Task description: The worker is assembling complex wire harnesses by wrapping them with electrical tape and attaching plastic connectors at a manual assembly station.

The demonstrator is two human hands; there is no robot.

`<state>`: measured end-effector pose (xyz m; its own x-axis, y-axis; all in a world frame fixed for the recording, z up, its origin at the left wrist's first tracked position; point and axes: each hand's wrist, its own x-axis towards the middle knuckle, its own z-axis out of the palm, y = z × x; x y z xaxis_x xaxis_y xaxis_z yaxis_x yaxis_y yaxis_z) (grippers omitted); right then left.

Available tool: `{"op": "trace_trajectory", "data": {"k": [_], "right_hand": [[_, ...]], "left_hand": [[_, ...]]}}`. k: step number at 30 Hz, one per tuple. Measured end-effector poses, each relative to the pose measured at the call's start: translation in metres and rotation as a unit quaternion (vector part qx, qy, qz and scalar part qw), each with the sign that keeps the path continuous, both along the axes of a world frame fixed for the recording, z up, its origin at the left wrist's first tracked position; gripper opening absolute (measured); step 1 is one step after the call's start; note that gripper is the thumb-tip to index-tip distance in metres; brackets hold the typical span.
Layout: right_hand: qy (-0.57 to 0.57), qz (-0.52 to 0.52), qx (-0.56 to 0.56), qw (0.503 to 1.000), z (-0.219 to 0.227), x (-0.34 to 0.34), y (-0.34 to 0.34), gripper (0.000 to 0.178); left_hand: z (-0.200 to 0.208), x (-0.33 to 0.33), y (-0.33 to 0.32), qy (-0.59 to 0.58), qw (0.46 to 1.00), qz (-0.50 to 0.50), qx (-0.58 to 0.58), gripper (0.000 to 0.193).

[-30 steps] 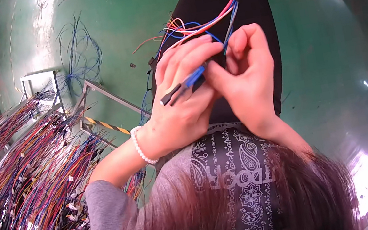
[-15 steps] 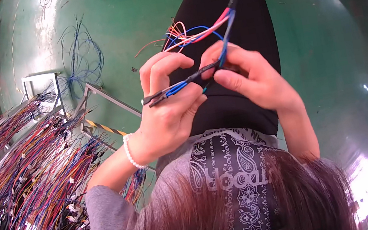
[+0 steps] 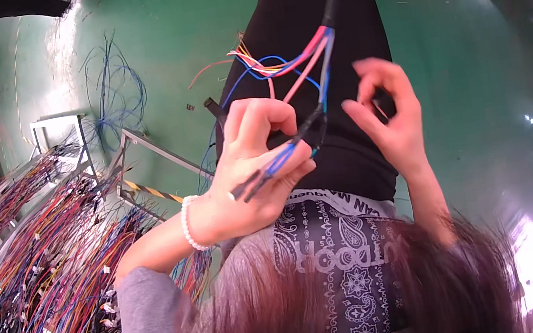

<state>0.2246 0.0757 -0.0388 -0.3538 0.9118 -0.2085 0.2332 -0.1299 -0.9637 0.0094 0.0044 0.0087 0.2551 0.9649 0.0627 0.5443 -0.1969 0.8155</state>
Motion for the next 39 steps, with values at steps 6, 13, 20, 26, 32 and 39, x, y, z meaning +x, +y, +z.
{"op": "trace_trajectory", "data": {"k": [6,13,20,26,32,39], "right_hand": [[0.08,0.048,0.236,0.967,-0.001,-0.053,0.005,0.037],[0.286,0.117,-0.037,0.95,0.007,-0.072,-0.002,0.025],[0.071,0.206,0.054,0.974,-0.023,-0.089,-0.007,0.015],[0.149,0.207,-0.121,0.959,-0.014,-0.13,0.097,0.024],[0.263,0.292,-0.335,0.856,0.058,-0.2,0.232,0.028],[0.335,0.071,-0.276,0.898,0.088,-0.275,0.434,0.023]], "left_hand": [[0.012,0.002,-0.006,0.014,1.0,0.012,0.008,0.016],[0.023,-0.006,-0.015,0.061,0.997,0.022,0.044,0.014],[0.053,-0.063,0.023,-0.429,0.892,0.129,-0.068,0.031],[0.034,-0.208,0.11,-0.605,0.759,0.238,0.024,0.039],[0.005,-0.132,0.164,-0.515,0.791,0.331,-0.002,0.048],[-0.008,-0.152,0.236,-0.192,0.901,0.379,-0.092,0.015]]}}
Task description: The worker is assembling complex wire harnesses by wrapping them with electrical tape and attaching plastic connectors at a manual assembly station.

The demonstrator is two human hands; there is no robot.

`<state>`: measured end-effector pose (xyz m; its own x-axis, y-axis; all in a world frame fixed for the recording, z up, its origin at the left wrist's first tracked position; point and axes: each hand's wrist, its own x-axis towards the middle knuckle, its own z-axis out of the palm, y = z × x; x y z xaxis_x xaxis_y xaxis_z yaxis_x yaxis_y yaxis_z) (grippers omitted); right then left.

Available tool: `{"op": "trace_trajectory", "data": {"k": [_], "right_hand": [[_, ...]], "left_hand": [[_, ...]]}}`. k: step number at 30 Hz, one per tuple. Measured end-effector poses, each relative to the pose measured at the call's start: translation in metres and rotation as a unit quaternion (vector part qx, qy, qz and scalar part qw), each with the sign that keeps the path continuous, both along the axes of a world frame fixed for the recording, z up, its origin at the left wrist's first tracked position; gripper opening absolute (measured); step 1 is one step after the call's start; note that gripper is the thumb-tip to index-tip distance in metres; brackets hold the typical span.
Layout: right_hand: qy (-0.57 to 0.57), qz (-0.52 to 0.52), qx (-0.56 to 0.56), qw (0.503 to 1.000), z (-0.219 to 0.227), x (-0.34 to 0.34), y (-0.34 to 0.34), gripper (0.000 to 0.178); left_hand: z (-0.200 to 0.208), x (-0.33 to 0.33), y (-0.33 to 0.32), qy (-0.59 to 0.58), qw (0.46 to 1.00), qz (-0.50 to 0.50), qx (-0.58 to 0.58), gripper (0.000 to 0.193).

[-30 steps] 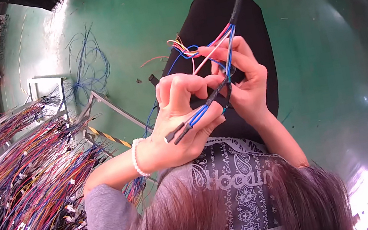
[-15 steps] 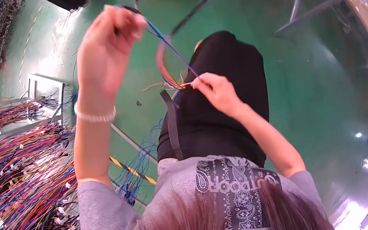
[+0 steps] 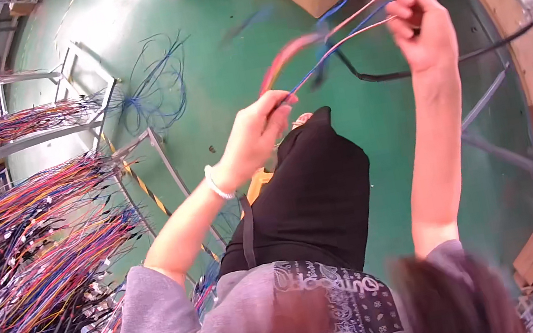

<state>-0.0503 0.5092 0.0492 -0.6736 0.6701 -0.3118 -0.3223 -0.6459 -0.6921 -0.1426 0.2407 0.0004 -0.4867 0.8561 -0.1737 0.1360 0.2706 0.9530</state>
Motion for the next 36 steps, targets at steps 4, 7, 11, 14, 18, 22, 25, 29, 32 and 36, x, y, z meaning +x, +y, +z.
{"op": "trace_trajectory", "data": {"k": [4,7,11,14,18,22,25,29,32,36], "right_hand": [[0.094,0.101,-0.317,0.938,0.003,-0.024,0.053,0.019],[0.074,0.015,-0.464,0.883,0.028,-0.032,0.069,0.018],[0.102,0.005,-0.553,0.827,0.1,-0.055,0.065,0.018],[0.128,-0.017,-0.577,0.807,0.149,-0.069,0.047,0.018],[0.209,-0.055,-0.544,0.811,0.174,-0.076,0.035,0.017],[0.179,-0.037,-0.565,0.805,0.161,-0.073,0.023,0.01],[0.168,-0.097,-0.683,0.704,0.148,-0.083,0.037,0.01],[0.097,-0.053,-0.695,0.711,0.135,-0.097,0.079,0.017],[-0.101,0.15,-0.462,0.868,0.123,-0.088,0.127,0.039],[-0.298,0.093,0.033,0.949,0.171,-0.069,0.248,0.042]], "left_hand": [[-0.014,-0.074,-0.007,-0.27,0.953,0.005,-0.135,0.021],[0.063,-0.077,0.017,-0.235,0.97,0.002,-0.061,0.028],[0.166,-0.087,0.079,-0.09,0.992,-0.072,-0.047,0.059],[0.179,-0.098,0.111,-0.109,0.993,-0.03,0.039,0.068],[0.189,-0.091,0.171,-0.168,0.968,0.073,0.174,0.059],[0.219,-0.12,0.239,-0.318,0.894,0.081,0.305,0.063],[0.257,-0.136,0.28,-0.506,0.787,0.039,0.35,0.051],[0.269,-0.151,0.361,-0.365,0.861,0.164,0.314,0.044],[0.257,-0.152,0.431,-0.266,0.934,0.167,0.167,0.045],[0.21,-0.151,0.497,-0.264,0.953,0.135,0.055,0.046]]}}
